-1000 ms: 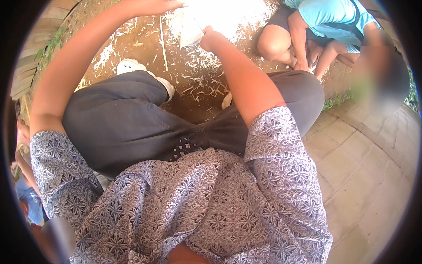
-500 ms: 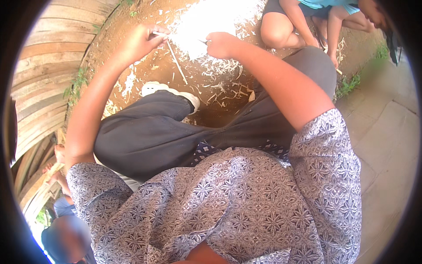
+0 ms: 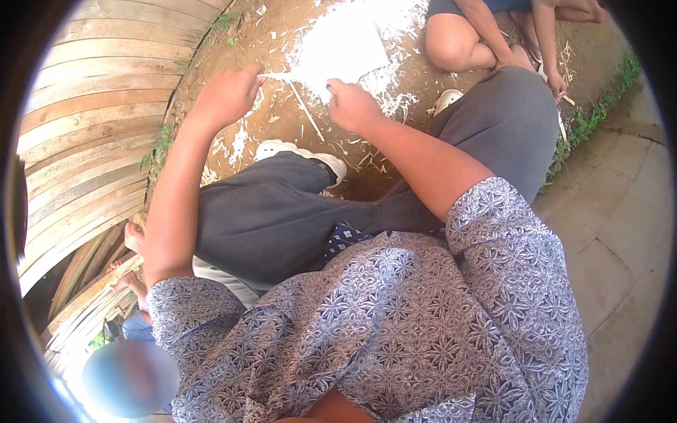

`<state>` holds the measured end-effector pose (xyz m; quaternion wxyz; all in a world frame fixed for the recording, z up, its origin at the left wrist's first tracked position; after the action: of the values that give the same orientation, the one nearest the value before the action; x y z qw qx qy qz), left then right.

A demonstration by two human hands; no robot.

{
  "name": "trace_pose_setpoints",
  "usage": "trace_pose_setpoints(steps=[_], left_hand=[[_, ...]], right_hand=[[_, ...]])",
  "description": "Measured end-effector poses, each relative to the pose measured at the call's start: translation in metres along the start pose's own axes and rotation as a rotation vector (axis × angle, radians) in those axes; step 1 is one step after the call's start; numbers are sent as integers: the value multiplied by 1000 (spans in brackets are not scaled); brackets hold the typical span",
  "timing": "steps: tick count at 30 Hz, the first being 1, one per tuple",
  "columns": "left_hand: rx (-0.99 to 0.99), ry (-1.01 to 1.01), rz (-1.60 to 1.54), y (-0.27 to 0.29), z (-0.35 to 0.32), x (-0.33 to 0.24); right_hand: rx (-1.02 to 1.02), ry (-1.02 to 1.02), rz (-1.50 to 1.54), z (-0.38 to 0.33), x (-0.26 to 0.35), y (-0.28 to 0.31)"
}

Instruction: The person sits cross-legged on the ground and uses a knife to shave thin strips from a piece of bamboo. They hold the bamboo with their left hand and scrape the knife along its length with their right hand, creating a pile of white shavings on the ground.

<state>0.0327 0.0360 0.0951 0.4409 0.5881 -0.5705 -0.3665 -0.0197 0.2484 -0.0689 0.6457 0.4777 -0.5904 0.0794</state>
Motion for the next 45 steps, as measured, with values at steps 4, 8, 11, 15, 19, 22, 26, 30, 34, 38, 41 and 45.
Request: trace_pose_setpoints(steps=[4, 8, 11, 15, 19, 22, 26, 30, 34, 38, 41, 45], left_hand=[[19, -53, -90, -4, 8, 16], [64, -60, -127, 5, 18, 17], [61, -51, -174, -2, 16, 27], [29, -49, -187, -6, 20, 31], [12, -9, -184, -1, 15, 33], [34, -2, -169, 3, 15, 30], [-4, -23, -149, -1, 19, 35], [16, -44, -144, -2, 20, 31], [28, -68, -138, 9, 21, 23], [-12, -91, -150, -5, 18, 29], [-8, -81, -141, 2, 19, 20], [-13, -88, -109, 9, 22, 18]], right_hand=[[-88, 123, 78, 0, -15, -23], [34, -99, 18, 4, -36, -25], [2, 12, 93, 2, -8, -24], [76, -189, -17, 8, -53, -34], [80, -205, -12, 15, -22, -33], [-40, 1, 149, 10, -2, -25], [-41, -81, 127, 13, -9, -26], [-83, 12, 153, 2, 2, -28], [5, -116, 54, 2, -45, -29], [19, -106, 41, 6, -16, -29], [-4, -81, 107, 2, -6, -21], [6, -150, 26, 11, -43, -35]])
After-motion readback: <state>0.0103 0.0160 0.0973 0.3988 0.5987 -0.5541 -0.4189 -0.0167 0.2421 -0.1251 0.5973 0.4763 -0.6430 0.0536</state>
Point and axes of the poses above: each hand's wrist, its own z-axis towards the middle knuckle, its own y-axis out of the back of the hand, x = y × z, the point moved 1 cm from there along z, towards the middle knuckle, and after that the axes turned 4 degrees about y, right-handed, at the moved point
